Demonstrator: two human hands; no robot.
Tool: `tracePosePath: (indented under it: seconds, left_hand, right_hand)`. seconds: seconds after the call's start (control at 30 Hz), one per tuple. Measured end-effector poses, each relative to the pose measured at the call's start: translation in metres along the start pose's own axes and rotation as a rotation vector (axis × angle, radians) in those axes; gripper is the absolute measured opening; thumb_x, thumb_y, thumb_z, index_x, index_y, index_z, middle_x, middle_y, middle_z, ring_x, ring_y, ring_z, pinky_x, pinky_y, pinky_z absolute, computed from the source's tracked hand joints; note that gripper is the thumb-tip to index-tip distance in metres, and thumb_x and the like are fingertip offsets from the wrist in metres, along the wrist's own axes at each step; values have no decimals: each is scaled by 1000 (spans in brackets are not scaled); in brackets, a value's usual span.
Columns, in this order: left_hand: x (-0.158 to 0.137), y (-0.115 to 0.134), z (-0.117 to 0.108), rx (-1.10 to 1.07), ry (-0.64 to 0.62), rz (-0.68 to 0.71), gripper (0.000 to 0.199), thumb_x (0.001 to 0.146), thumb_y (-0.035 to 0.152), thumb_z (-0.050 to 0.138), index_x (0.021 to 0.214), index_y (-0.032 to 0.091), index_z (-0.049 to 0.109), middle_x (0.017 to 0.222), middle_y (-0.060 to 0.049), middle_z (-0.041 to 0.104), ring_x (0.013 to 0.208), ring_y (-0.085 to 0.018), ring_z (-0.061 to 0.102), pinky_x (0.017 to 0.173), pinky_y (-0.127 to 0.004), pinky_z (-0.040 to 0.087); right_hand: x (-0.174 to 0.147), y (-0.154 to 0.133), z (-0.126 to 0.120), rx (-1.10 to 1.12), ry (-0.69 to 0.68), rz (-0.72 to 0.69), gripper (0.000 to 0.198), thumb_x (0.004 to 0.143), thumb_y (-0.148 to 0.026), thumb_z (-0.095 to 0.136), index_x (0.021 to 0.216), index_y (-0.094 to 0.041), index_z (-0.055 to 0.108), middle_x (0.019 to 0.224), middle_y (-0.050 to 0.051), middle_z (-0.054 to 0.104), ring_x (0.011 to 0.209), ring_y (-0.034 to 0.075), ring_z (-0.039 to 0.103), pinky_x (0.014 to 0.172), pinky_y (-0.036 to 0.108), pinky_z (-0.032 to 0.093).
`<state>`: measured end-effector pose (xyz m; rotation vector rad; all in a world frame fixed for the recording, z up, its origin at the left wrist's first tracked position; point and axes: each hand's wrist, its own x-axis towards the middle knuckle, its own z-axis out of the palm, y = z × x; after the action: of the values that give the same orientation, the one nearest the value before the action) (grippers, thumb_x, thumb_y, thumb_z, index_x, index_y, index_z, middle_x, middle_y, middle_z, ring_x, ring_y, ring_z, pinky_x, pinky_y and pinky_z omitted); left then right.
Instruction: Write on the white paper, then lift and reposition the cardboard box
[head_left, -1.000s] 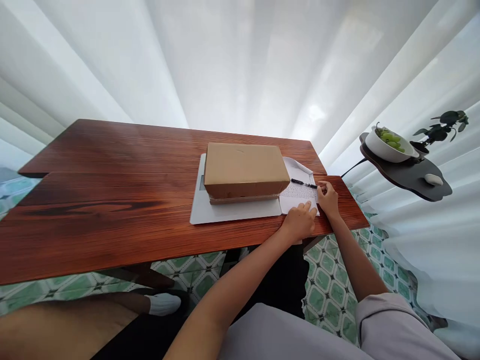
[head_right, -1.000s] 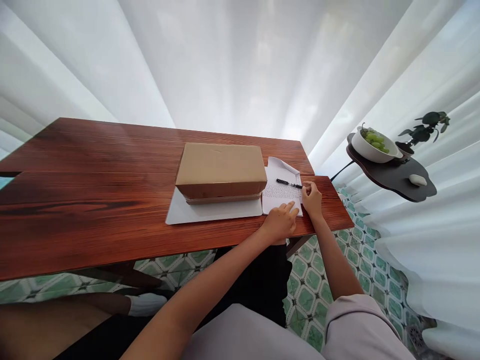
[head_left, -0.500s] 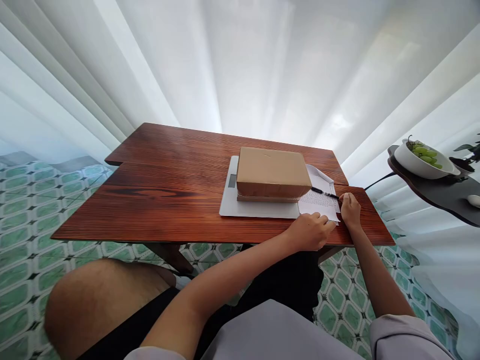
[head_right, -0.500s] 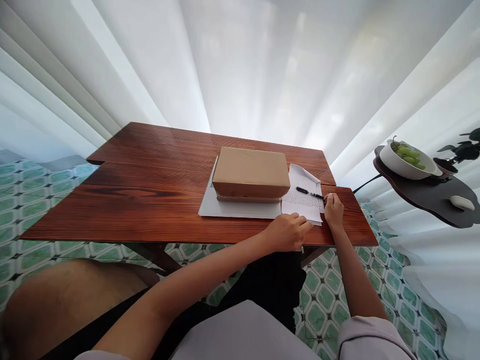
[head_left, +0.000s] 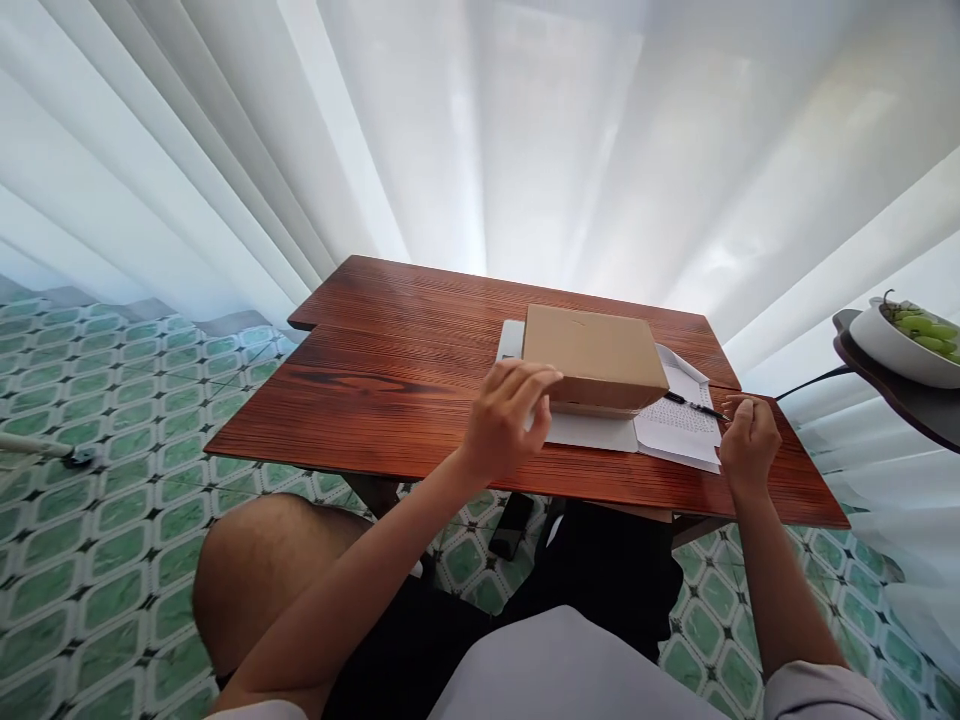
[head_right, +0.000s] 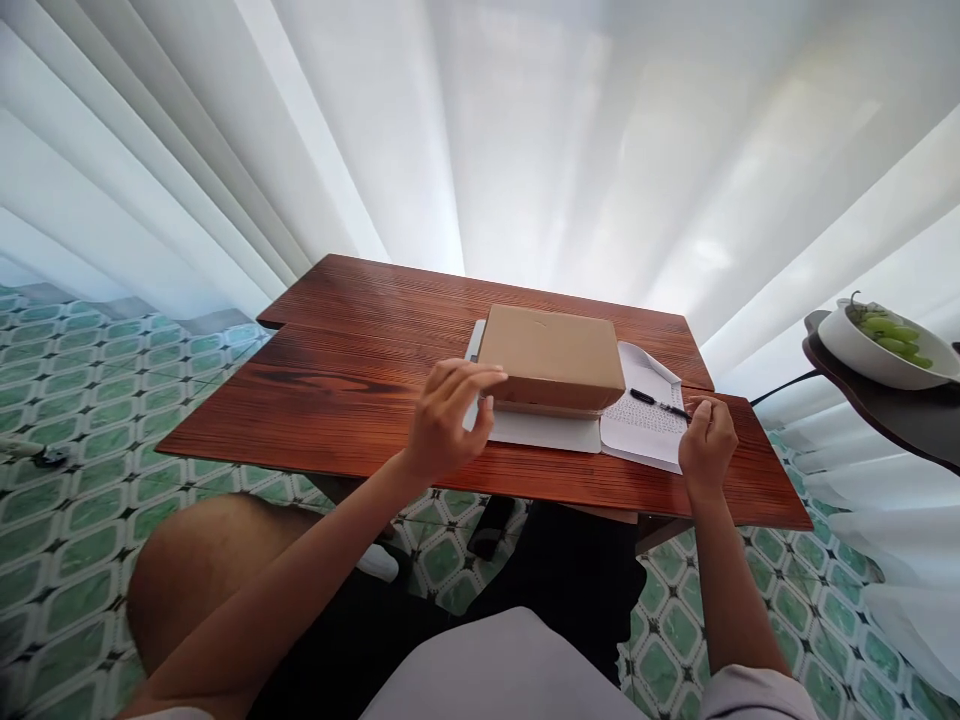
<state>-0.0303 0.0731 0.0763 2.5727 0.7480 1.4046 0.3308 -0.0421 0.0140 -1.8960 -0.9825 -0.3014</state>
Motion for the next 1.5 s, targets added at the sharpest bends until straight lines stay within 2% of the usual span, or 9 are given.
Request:
tracePosePath:
  seconds: [0.07,0.13,0.27,0.4,0.7,0.87,1.03,1.27,1.5]
  left_hand:
    - [1,-11,-3,11,55,-107,33,93,19,44,124,20,55,124,-7,64,119,-20,53,108,-41,42]
    - [1,-19,-1,-13,51,-223,39,96,24,42,134,19,49,134,-8,58,127,-21,49,114,-42,37]
    - [-5,-32,8,-165,-120,-494,59,100,44,37,152,19,29,156,-10,37,145,-23,34,119,-43,31]
    - [-10,-37,15,-334,-275,-669,70,99,58,30,158,22,18,163,-8,23,148,-23,29,119,-41,33]
    - [-3,-30,10,-383,-382,-682,65,101,52,24,158,21,21,160,-3,29,148,-22,30,119,-39,33]
    - [-3,-25,14,-352,-342,-685,64,101,51,21,157,21,25,160,-4,29,147,-24,32,117,-42,34]
    - [-2,-26,7,-324,-285,-662,63,102,50,21,156,19,28,156,-7,37,142,-24,40,112,-39,39]
    - [0,-30,-22,-229,-182,-648,62,102,48,23,154,16,32,151,-9,46,136,-24,48,108,-36,42]
    - [1,-43,-70,-80,-66,-685,58,103,45,26,151,16,39,148,-10,48,133,-25,51,106,-36,43]
  right_hand:
    - [-7,-22,9,120,-15,66,44,98,-48,31,109,-18,61,108,12,67,95,23,64,77,38,53]
    - [-15,-43,20,275,-75,149,50,97,-52,34,126,-18,57,123,14,63,110,24,63,86,40,54]
    - [-31,-75,42,458,-196,292,63,96,-61,34,144,-23,46,144,13,52,134,24,51,106,45,47]
    - [-40,-88,55,498,-331,327,65,96,-68,30,146,-29,46,153,7,45,140,24,44,112,47,42]
    - [-47,-95,59,447,-322,395,75,92,-75,31,144,-24,50,151,10,47,135,27,50,110,44,45]
    - [-46,-107,56,455,-327,413,87,90,-80,21,145,-19,49,148,13,49,132,26,52,110,46,43]
    - [-45,-120,53,442,-341,380,84,91,-79,23,145,-20,49,146,13,51,132,28,52,108,47,44]
    - [-39,-150,55,467,-375,303,77,93,-75,26,147,-24,46,146,11,51,130,27,54,109,47,44]
    - [-44,-198,78,531,-477,190,71,95,-71,26,145,-25,49,142,11,55,130,28,53,107,48,47]
